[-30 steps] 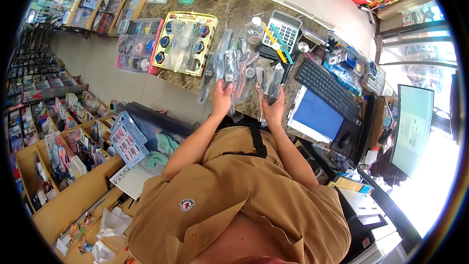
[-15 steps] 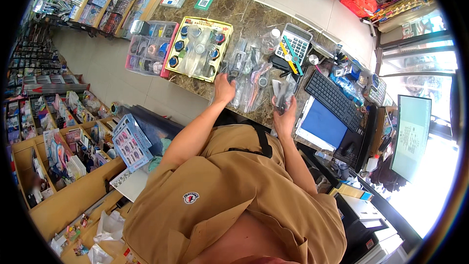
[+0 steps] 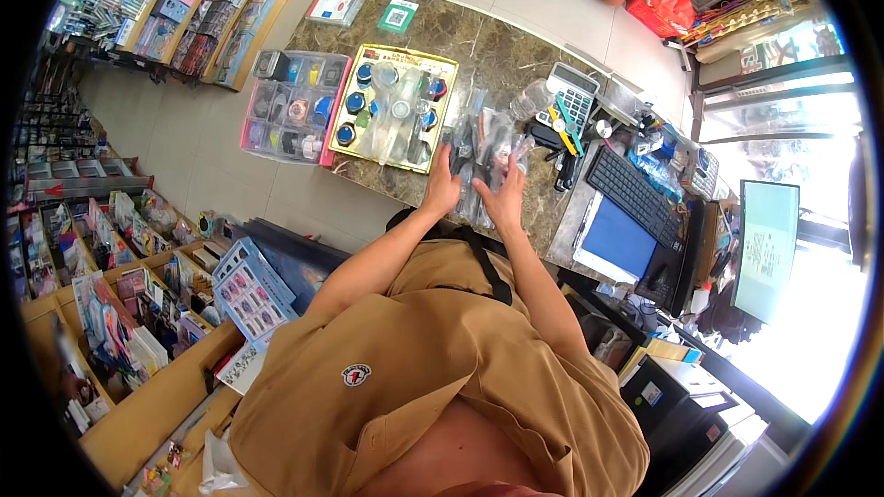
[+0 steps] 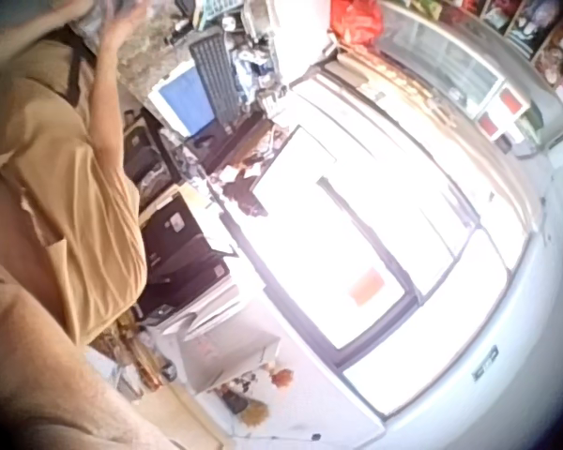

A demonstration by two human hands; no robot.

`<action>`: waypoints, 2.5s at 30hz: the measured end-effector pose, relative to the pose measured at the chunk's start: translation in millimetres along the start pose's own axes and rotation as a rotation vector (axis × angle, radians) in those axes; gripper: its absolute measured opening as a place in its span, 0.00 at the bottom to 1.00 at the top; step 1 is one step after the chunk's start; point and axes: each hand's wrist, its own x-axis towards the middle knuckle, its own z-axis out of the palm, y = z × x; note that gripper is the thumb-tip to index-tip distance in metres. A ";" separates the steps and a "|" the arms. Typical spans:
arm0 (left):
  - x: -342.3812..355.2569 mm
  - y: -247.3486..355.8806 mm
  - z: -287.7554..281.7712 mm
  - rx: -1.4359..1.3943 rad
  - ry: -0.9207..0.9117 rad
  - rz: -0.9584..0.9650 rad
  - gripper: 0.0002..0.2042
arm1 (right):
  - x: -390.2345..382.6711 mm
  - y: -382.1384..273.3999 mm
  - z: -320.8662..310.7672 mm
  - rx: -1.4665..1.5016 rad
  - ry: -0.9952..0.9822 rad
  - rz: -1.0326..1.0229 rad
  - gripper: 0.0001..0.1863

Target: The person uses a metal tool to adjust the strap of a wristwatch at a cluttered counter. They repeatedly insert the tool into the strap holes to manipulate the buckle or clasp mechanism. After several adjustments, the person places the watch into a clear plastic bag.

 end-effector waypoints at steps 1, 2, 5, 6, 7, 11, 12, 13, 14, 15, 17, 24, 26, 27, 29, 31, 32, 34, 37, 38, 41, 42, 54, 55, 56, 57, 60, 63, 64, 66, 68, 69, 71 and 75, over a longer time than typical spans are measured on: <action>-3.3 6.1 -3.3 -0.001 -0.019 -0.022 0.37 | -1.8 10.7 0.0 -0.047 0.065 -0.060 0.51; -8.2 4.6 -5.4 -0.002 -0.019 -0.049 0.37 | -2.7 16.8 -1.8 -0.050 0.062 -0.066 0.51; -28.6 0.4 5.9 0.175 -0.091 -0.209 0.46 | 2.2 36.4 -11.9 -0.056 0.206 0.183 0.49; -31.2 1.3 6.9 0.183 -0.100 -0.269 0.47 | 8.8 40.7 -14.8 -0.020 0.212 0.266 0.48; -27.2 4.7 4.1 0.178 -0.110 -0.264 0.47 | 14.7 43.1 -14.9 0.016 0.224 0.354 0.48; -10.8 8.5 2.9 -0.014 -0.142 -0.335 0.49 | 35.3 27.4 5.1 -0.045 0.111 0.230 0.45; -5.4 3.0 7.4 -0.058 -0.085 -0.313 0.50 | 39.2 23.2 9.8 -0.054 0.061 0.232 0.41; 3.9 2.5 7.6 -0.063 -0.058 -0.321 0.51 | 43.8 23.3 16.2 -0.059 0.015 0.234 0.38; 9.5 2.6 7.6 -0.062 -0.044 -0.323 0.51 | 45.5 24.3 19.6 -0.055 0.007 0.223 0.38; 14.1 2.6 7.0 -0.098 -0.042 -0.325 0.51 | 44.1 25.8 21.0 -0.003 -0.015 0.235 0.36; 13.4 4.7 3.9 -0.082 -0.032 -0.283 0.51 | 41.9 30.5 25.4 0.053 -0.038 0.249 0.34; -45.4 0.3 -98.5 -0.102 -0.307 -0.178 0.34 | 51.6 23.0 -5.8 0.040 -0.228 0.218 0.32; -66.8 -71.4 -133.0 -0.326 -0.189 -0.315 0.29 | 51.5 2.4 -11.1 0.005 -0.215 0.154 0.30; -77.2 -100.0 -157.8 -0.414 -0.001 -0.432 0.30 | 49.3 -8.8 -14.9 -0.122 -0.061 0.058 0.27; -81.0 -110.1 -210.3 -0.588 0.359 -0.646 0.33 | 49.7 -28.6 -19.9 -0.247 0.109 -0.035 0.24; -76.8 -119.7 -264.6 -0.675 0.622 -0.739 0.35 | 50.7 -53.4 -19.8 -0.172 0.213 -0.103 0.19; -71.7 -146.0 -288.5 -0.675 0.710 -0.730 0.37 | 52.1 -71.5 -16.5 -0.168 0.206 -0.108 0.19; -51.7 -181.8 -332.7 -0.660 0.772 -0.678 0.40 | 53.7 -106.3 -0.8 -0.024 -0.186 0.023 0.19; -14.3 -186.3 -370.1 -0.730 0.659 -0.513 0.43 | 45.3 -90.5 59.5 -0.194 -0.336 -0.059 0.29; -2.2 -180.5 -383.2 -0.799 0.510 -0.390 0.43 | 38.1 -88.4 77.3 -0.243 -0.351 -0.026 0.32; 20.5 -172.1 -383.8 -0.731 0.569 -0.384 0.43 | 24.1 -109.2 107.8 -0.343 -0.323 0.110 0.40; 29.2 -174.5 -385.9 -0.733 0.558 -0.383 0.43 | 19.0 -104.6 121.4 -0.355 -0.229 0.137 0.41; 105.2 -189.7 -391.2 -0.652 0.380 -0.388 0.44 | 28.6 -105.4 168.5 -0.509 0.165 0.312 0.35; 111.9 -190.0 -394.6 -0.588 0.328 -0.371 0.44 | 30.6 -109.1 166.2 -0.508 0.159 0.292 0.36; 112.9 -189.8 -397.7 -0.586 0.324 -0.367 0.44 | 32.0 -112.8 167.3 -0.506 0.150 0.268 0.37; 110.0 -189.2 -400.7 -0.664 0.284 -0.456 0.44 | 32.1 -116.1 167.7 -0.517 0.133 0.354 0.36; 94.6 -205.7 -414.5 -0.669 0.199 -0.496 0.43 | 44.4 -148.9 170.3 -0.526 0.201 0.521 0.33; 64.5 -222.4 -445.5 -0.323 0.066 -0.482 0.34 | 58.4 -195.7 179.7 -0.441 0.423 0.332 0.27; 48.2 -228.0 -463.5 -0.173 0.011 -0.453 0.28 | 63.9 -208.1 186.4 -0.329 0.475 0.235 0.26; 8.3 -226.8 -494.7 -0.080 -0.013 -0.466 0.18 | 80.7 -263.9 211.8 0.015 0.284 0.215 0.26; -29.3 -216.8 -528.0 0.038 -0.072 -0.493 0.12 | 101.3 -305.9 242.2 -0.009 0.145 -0.068 0.33; -37.2 -186.0 -545.5 0.013 -0.081 -0.517 0.11 | 109.6 -324.6 257.4 0.070 0.045 -0.056 0.36; -49.6 -101.3 -595.8 0.011 -0.184 -0.531 0.08 | 126.6 -368.8 272.1 0.092 -0.070 -0.150 0.37; -47.0 -63.1 -663.9 -0.198 -0.437 -0.524 0.08 | 156.0 -419.3 314.8 -0.141 -0.145 -0.327 0.35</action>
